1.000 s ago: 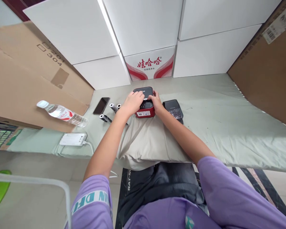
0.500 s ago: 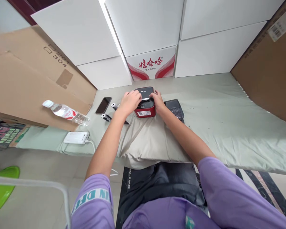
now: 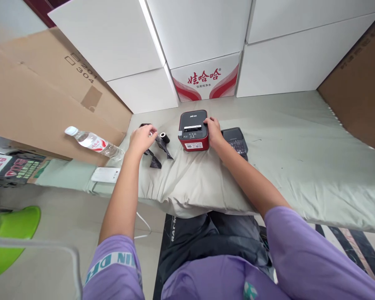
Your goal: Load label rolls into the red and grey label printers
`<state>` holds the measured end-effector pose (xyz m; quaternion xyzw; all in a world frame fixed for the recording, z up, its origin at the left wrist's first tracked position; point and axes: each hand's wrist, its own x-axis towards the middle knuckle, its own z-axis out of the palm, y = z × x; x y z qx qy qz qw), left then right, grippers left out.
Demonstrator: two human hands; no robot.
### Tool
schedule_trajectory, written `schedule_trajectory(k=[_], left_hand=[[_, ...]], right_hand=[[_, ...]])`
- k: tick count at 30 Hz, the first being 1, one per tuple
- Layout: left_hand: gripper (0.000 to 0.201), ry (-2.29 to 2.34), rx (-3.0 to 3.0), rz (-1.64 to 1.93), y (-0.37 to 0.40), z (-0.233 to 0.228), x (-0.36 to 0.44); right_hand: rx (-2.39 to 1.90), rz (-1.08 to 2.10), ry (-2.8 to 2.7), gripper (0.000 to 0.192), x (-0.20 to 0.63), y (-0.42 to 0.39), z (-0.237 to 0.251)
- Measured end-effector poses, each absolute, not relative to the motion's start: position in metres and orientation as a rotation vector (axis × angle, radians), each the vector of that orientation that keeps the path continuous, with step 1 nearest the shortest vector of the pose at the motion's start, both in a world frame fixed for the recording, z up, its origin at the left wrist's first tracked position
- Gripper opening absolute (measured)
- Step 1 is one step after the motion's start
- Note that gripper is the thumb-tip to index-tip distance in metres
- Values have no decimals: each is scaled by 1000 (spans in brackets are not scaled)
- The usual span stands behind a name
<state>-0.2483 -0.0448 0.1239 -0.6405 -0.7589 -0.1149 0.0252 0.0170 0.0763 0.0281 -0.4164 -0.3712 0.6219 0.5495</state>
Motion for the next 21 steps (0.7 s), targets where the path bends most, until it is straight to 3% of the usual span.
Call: schedule_trajectory(k=[4,11,17,21], left_hand=[[21,-2399,-1972,-396,-55,110,-255],[23,-2361,-2014,-429,-64,99,-249],[23,-2187,-2035,-617,-65,96,-198],[24,-2029,-1953,-859,-61,93,-147]], right_hand=[[-1138,1487,-772,52,25,76,48],[-1004,1332,-909,26,74,103,94],[-871,1191,-1010,24,149,76,157],[-890,1043,-1158,15,171,56,165]])
